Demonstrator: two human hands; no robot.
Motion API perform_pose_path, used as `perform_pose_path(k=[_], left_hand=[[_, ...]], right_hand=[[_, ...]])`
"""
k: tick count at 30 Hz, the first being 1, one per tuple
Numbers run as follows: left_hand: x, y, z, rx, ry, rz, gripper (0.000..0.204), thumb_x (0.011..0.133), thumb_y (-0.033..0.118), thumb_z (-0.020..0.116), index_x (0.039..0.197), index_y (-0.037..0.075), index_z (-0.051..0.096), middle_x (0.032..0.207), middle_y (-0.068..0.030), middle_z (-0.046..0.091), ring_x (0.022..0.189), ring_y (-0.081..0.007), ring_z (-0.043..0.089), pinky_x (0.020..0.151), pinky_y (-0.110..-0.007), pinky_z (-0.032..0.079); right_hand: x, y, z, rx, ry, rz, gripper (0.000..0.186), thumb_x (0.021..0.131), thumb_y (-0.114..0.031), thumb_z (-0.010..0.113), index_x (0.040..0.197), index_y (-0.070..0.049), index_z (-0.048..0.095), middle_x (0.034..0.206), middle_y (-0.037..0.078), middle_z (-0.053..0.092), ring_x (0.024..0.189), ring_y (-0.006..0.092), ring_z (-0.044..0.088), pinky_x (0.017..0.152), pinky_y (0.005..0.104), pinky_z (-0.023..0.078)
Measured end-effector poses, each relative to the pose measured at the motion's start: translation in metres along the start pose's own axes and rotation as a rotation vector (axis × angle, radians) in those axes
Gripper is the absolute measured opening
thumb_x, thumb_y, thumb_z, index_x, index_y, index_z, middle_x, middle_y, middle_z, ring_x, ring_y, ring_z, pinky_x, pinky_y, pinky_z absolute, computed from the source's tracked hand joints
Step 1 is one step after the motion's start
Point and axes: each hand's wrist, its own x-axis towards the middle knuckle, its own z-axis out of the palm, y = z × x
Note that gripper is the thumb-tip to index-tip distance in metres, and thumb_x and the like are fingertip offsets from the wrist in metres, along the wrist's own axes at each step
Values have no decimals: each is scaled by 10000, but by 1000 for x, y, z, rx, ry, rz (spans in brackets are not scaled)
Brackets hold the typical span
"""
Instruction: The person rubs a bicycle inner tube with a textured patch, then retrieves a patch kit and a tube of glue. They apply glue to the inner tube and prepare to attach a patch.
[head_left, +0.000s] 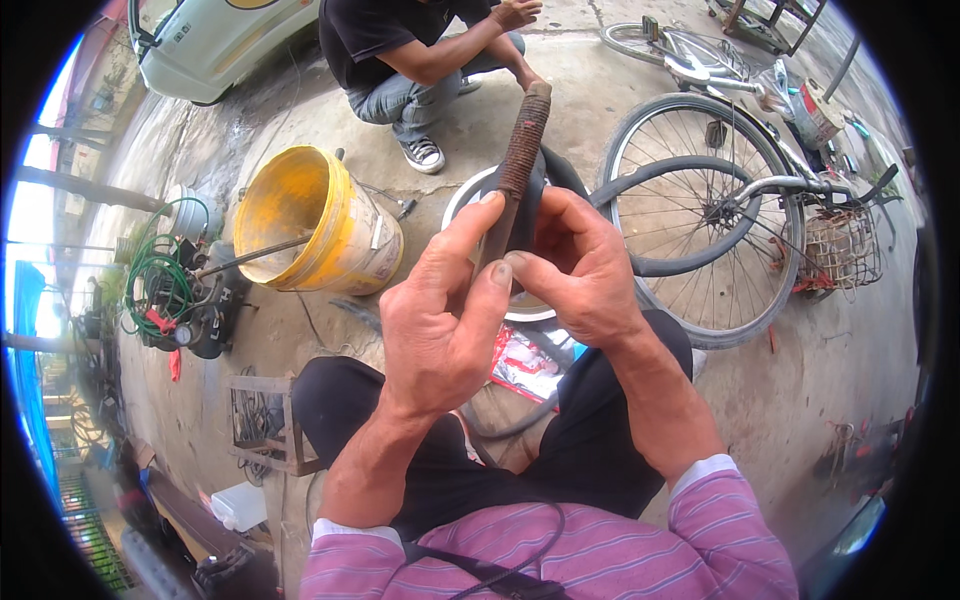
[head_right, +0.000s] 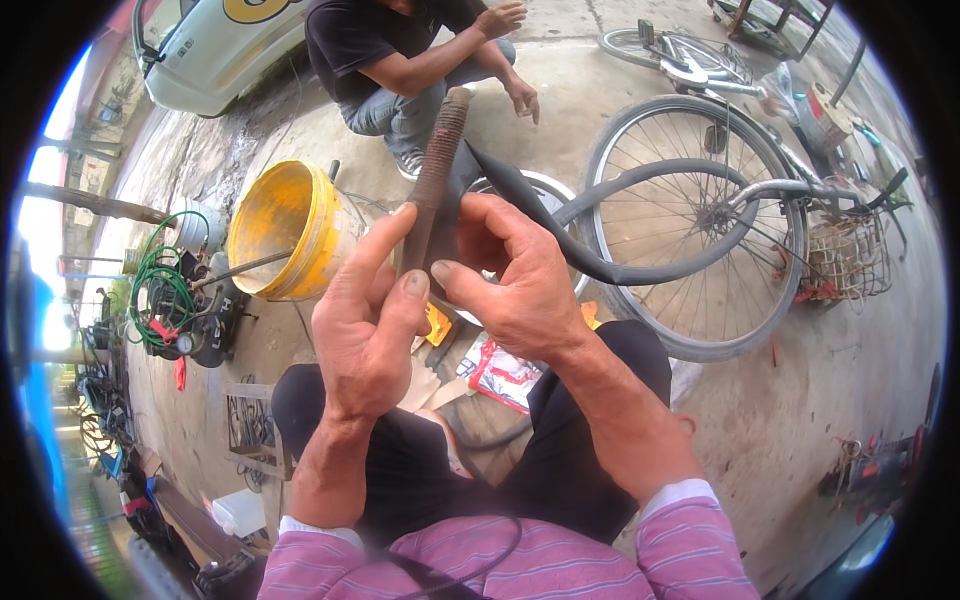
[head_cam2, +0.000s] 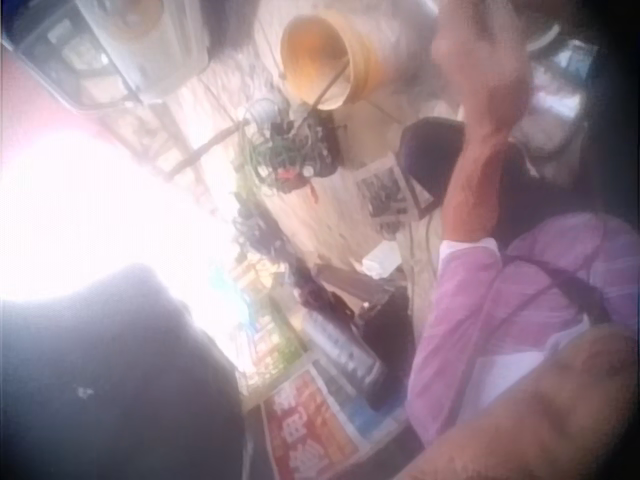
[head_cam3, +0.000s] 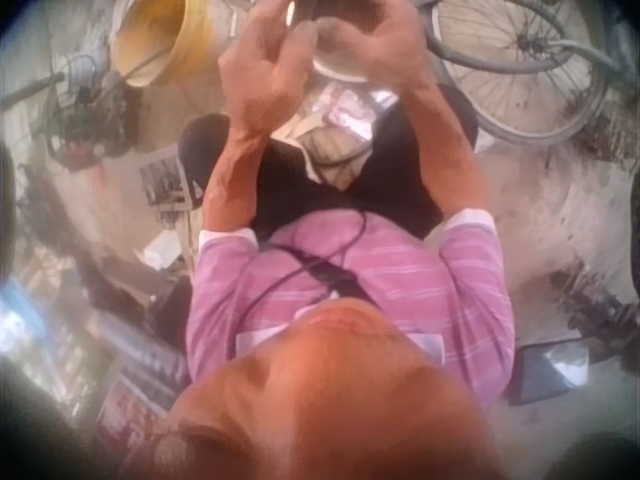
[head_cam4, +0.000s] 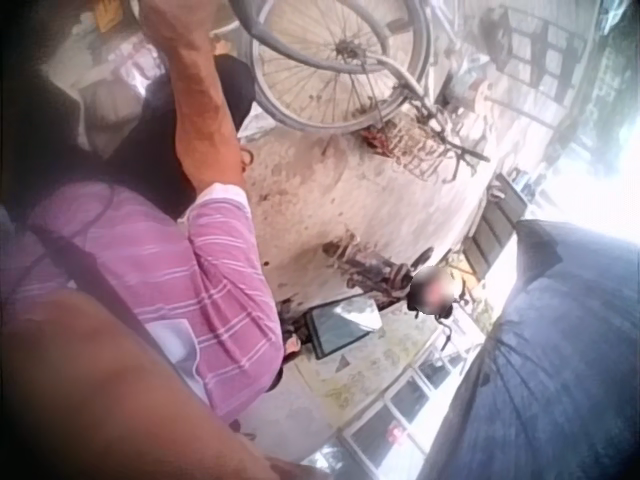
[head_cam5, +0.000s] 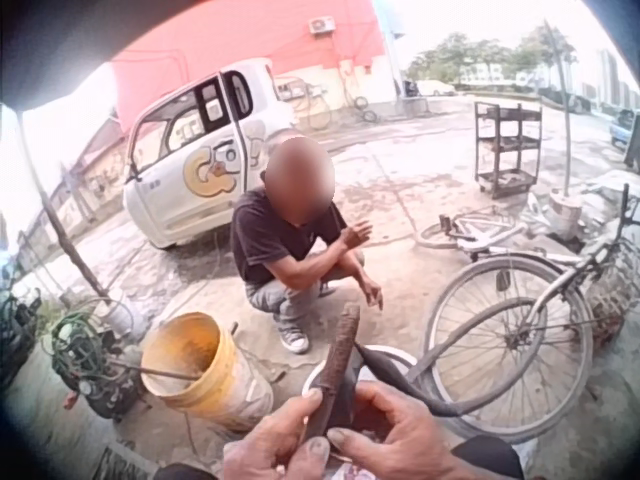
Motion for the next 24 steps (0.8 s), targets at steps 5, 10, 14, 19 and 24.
perform_pose_path(k=[5,10,14,19,24], left_hand=[[-26,-8,-3,47,14,110,522,979,-16,585,1495,-61,519,834,-26,680,696,-37,549,671,-197,450],[-24,-4,6,33,-5,-61,505,939,-43,670,1439,-10,606,1097,-172,761,802,-106,679,748,-275,558],[6,5,4,40,24,93,518,932,-48,666,1444,3,605,956,-106,749,714,-58,610,684,-244,520],[-23,-6,2,26,15,120,527,955,-31,628,1477,-26,557,849,-39,652,696,-46,562,678,-217,477],[-24,-8,10,0,-13,-33,521,973,-32,604,1490,-22,545,749,35,567,679,-24,511,649,-192,418]], right_hand=[[2,-2,-13,38,40,-55,431,915,11,717,1327,40,594,1098,24,695,1008,69,644,908,242,542],[-1,-5,-1,26,57,-38,434,935,24,698,1356,36,595,1080,11,680,1021,73,641,906,242,539],[-2,-7,4,-33,63,-69,428,934,29,689,1353,40,604,1043,-1,662,999,75,645,884,240,543],[-1,-6,-14,-64,67,-62,417,934,32,692,1344,39,615,1032,5,662,991,70,646,884,242,551],[-2,-6,-2,-20,55,-55,398,950,45,672,1345,44,619,1064,1,647,1004,72,645,886,244,547]])
